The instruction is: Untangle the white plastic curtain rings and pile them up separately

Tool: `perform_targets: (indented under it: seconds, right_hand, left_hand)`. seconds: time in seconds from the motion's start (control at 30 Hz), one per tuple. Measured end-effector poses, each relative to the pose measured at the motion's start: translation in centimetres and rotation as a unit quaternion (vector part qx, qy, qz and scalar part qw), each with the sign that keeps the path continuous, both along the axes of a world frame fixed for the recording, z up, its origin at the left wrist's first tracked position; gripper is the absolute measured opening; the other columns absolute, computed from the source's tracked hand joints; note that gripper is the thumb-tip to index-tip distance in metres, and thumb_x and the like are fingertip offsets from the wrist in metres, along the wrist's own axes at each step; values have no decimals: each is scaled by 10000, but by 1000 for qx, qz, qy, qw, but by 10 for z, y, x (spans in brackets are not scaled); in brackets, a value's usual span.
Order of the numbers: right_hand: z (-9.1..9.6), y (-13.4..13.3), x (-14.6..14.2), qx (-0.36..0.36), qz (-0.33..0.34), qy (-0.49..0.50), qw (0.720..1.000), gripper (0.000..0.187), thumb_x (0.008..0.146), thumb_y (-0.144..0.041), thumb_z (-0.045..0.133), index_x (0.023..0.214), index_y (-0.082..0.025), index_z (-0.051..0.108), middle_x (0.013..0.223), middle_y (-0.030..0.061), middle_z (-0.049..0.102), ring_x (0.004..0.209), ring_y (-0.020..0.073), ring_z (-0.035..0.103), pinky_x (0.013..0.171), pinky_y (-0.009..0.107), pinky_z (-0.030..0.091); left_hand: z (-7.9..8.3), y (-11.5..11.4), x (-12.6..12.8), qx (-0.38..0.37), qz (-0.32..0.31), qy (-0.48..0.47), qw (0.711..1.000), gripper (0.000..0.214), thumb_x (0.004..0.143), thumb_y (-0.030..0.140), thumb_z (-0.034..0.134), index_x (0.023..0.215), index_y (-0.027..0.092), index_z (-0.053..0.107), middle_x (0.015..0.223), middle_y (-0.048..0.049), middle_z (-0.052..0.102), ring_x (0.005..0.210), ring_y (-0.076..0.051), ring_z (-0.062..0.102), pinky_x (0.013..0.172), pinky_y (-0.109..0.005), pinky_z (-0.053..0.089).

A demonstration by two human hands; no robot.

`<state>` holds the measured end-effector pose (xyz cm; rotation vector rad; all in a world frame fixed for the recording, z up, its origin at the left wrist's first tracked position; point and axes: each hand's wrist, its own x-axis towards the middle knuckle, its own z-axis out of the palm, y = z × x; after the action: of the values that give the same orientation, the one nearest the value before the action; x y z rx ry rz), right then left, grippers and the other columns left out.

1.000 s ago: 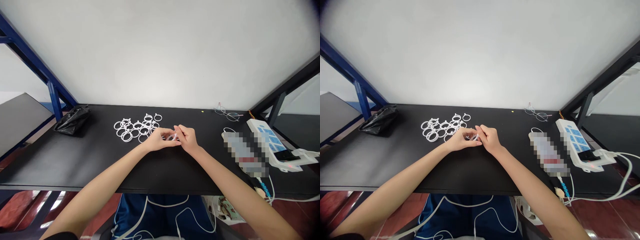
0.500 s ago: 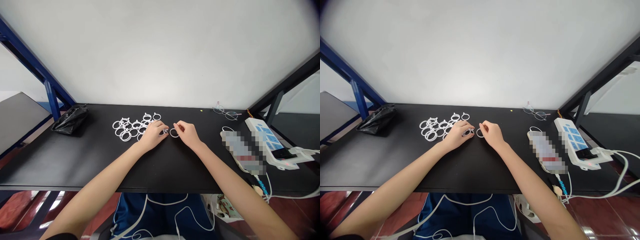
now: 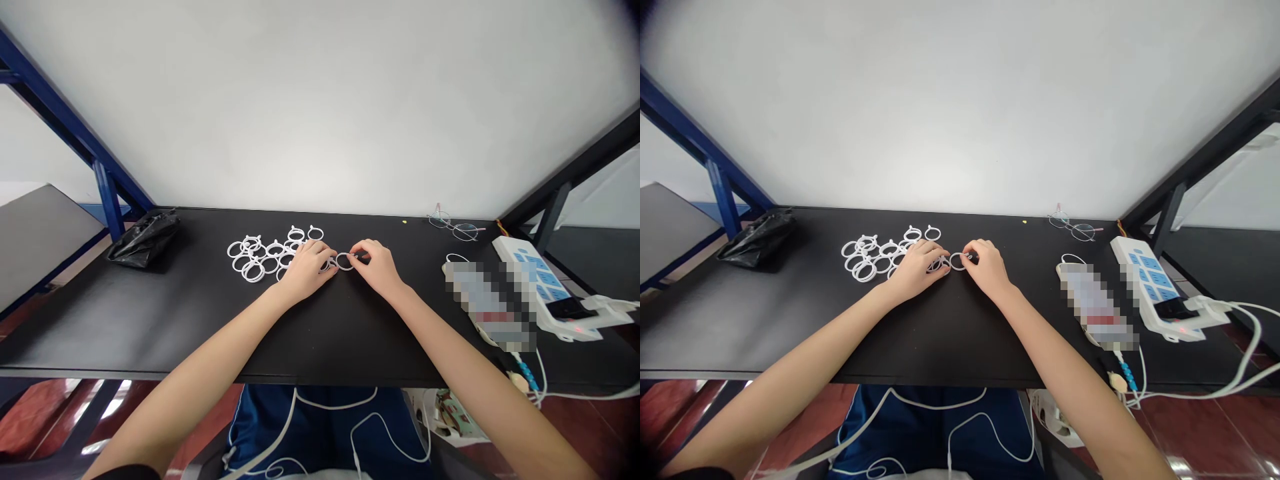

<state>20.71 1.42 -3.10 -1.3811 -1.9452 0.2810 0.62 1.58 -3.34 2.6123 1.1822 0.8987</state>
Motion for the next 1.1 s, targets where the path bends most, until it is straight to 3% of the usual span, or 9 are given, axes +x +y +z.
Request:
perform_targets:
  seconds: [0.2,0.7,1.1]
  right_hand:
    - [-2,1,0,-24,8,-20,999,48,843,-217,593,800,-219,615,828,22,653,824,197,595,768,339,490]
    - [-2,3,4,-47,-15,11,999,82,765,-135,571,780,-201,617,745,14,663,627,157,589,638,295,481]
    - [-1,3,4,-42,-4,43,998,131,706,-92,563,783,-184,616,773,30,673,648,153,620,652,288,523]
  left_hand:
    - [1,-3,2,17,-4,-5,1000,164,895,258,583,1043,203,628,1014,-59,624,1004,-230,523,893,-395,434]
    - [3,-6,3,25,-7,12,1000,141,905,230,545,1010,208,637,1024,-53,633,1013,-227,530,928,-406,409]
    - [4,-6,3,23,-9,21,999,154,911,228,531,1030,211,628,1021,-47,634,1021,-224,529,946,-394,393]
